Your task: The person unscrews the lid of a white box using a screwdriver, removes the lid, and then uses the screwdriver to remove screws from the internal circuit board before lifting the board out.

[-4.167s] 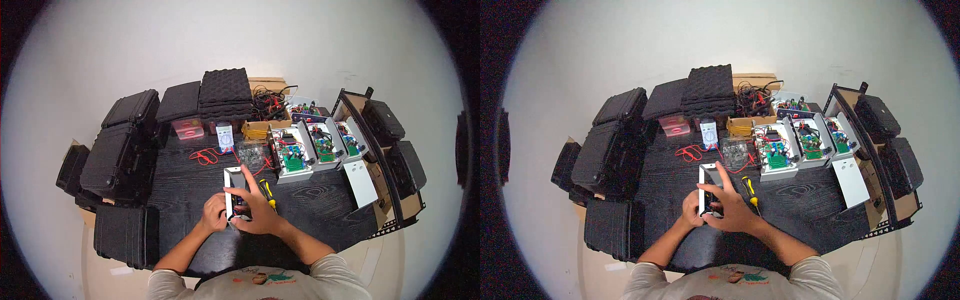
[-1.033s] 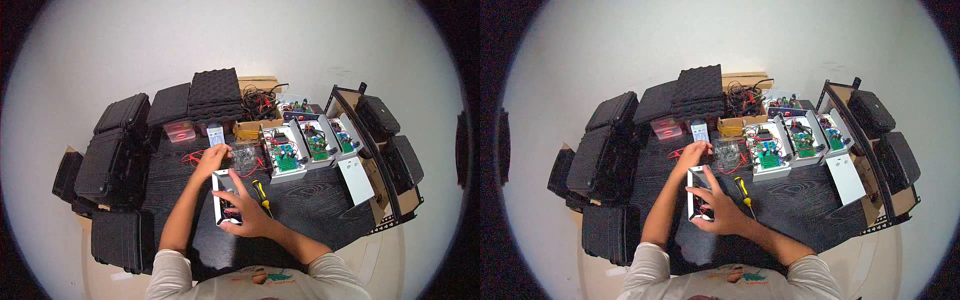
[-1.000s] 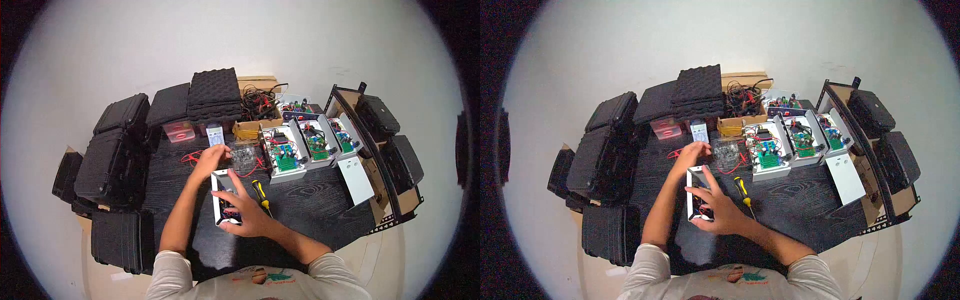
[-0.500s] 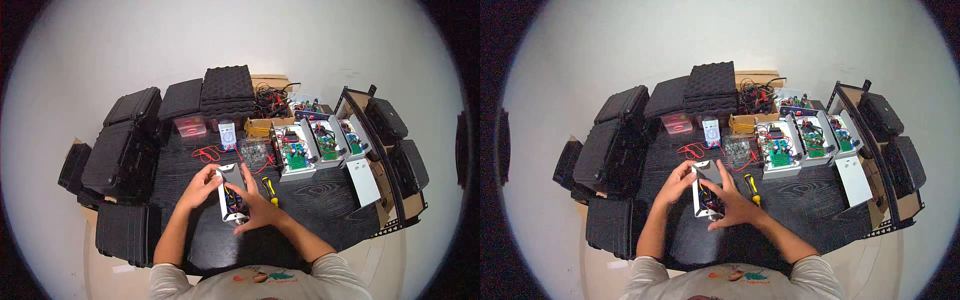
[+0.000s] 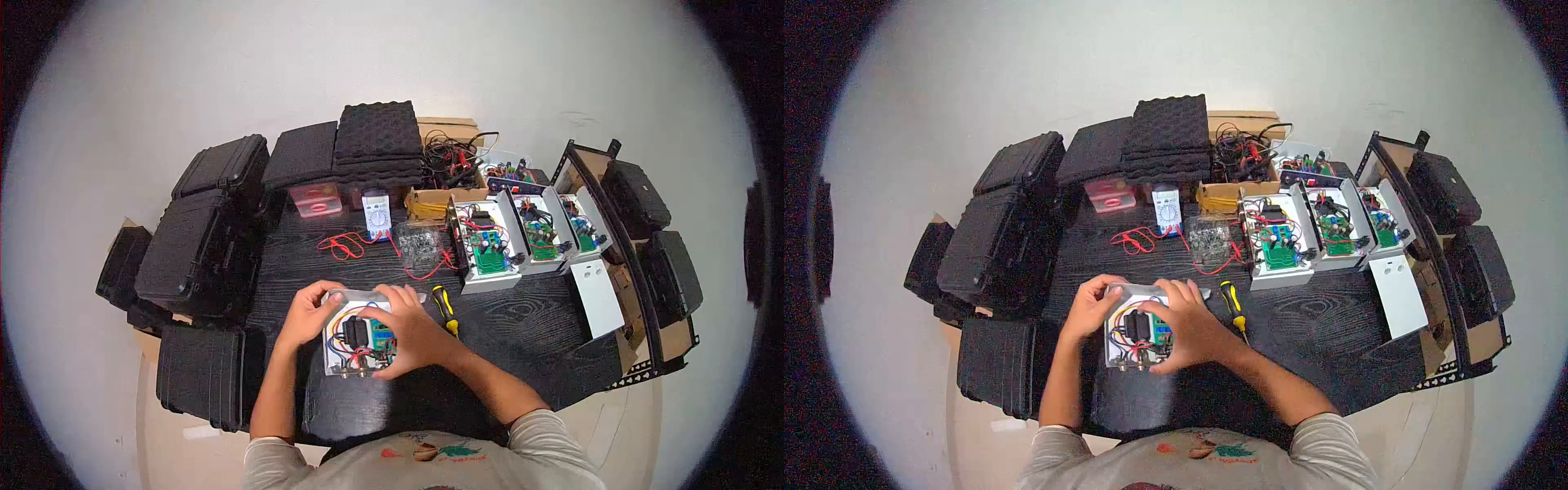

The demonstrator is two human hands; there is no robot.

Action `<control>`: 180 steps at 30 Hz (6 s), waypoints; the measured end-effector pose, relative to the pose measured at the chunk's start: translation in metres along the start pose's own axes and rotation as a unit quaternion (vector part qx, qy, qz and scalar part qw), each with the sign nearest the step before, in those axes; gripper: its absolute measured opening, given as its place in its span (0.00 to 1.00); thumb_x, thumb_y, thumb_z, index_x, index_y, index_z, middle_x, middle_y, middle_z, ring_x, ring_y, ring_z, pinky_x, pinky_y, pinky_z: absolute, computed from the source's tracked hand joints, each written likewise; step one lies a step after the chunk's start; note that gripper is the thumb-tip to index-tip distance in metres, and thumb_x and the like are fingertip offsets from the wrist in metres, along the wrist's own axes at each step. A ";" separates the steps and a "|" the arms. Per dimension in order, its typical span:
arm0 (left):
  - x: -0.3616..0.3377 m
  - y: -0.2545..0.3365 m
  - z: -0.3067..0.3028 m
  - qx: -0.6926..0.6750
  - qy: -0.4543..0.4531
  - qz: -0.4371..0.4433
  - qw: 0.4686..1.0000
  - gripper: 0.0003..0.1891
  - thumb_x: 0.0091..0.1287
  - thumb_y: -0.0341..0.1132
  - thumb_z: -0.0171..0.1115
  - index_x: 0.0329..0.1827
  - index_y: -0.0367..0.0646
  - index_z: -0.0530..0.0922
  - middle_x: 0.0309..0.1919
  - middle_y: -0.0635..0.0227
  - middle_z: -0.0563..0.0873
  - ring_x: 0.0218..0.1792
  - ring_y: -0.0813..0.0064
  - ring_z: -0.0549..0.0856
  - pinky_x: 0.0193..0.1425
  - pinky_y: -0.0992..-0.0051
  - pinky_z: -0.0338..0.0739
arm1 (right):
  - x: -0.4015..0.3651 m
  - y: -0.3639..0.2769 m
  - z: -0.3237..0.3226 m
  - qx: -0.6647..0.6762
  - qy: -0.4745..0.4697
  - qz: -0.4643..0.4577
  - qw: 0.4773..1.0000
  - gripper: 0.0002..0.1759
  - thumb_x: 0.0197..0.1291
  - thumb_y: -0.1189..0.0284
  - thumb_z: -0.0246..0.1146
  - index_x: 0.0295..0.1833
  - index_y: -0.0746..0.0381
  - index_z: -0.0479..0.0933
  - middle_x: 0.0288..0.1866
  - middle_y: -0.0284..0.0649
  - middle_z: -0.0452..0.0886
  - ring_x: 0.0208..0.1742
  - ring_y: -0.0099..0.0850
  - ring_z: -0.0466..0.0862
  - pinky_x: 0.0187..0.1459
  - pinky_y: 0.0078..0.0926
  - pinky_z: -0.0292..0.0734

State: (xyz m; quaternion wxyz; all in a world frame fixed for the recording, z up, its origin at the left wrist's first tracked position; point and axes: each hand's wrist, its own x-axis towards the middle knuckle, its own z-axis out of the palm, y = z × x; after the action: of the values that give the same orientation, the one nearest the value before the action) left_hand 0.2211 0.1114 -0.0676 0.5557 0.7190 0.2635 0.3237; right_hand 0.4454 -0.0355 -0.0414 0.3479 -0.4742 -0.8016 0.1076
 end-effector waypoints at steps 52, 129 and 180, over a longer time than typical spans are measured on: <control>-0.015 -0.070 0.037 0.229 0.114 0.251 0.934 0.05 0.65 0.27 0.69 0.42 0.40 0.86 0.54 0.59 0.89 0.63 0.51 0.84 0.76 0.46 0.70 | 0.026 0.046 0.064 0.213 0.095 0.185 0.955 0.09 0.63 0.74 0.72 0.47 0.65 0.87 0.41 0.42 0.90 0.36 0.24 0.89 0.38 0.25 0.84; -0.013 -0.076 0.032 0.245 0.082 0.283 0.924 0.07 0.65 0.26 0.66 0.44 0.35 0.85 0.49 0.56 0.88 0.58 0.51 0.85 0.74 0.45 0.70 | 0.034 0.051 0.049 0.222 0.023 0.112 0.968 0.11 0.66 0.75 0.68 0.51 0.65 0.87 0.41 0.44 0.90 0.34 0.26 0.86 0.39 0.27 0.83; -0.003 -0.115 0.016 0.004 0.189 0.126 0.974 0.25 0.86 0.46 0.44 0.51 0.32 0.82 0.53 0.59 0.86 0.57 0.66 0.83 0.67 0.65 0.73 | -0.016 -0.035 -0.032 -0.073 -0.037 0.037 0.996 0.61 0.27 0.48 0.82 0.75 0.55 0.73 0.70 0.61 0.70 0.71 0.55 0.71 0.68 0.54 0.62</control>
State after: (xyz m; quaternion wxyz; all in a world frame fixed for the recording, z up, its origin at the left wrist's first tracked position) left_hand 0.2294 0.1271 -0.1826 0.4480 0.6741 0.2727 0.5201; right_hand 0.4473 -0.0723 -0.0074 0.2787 -0.5233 -0.8014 0.0790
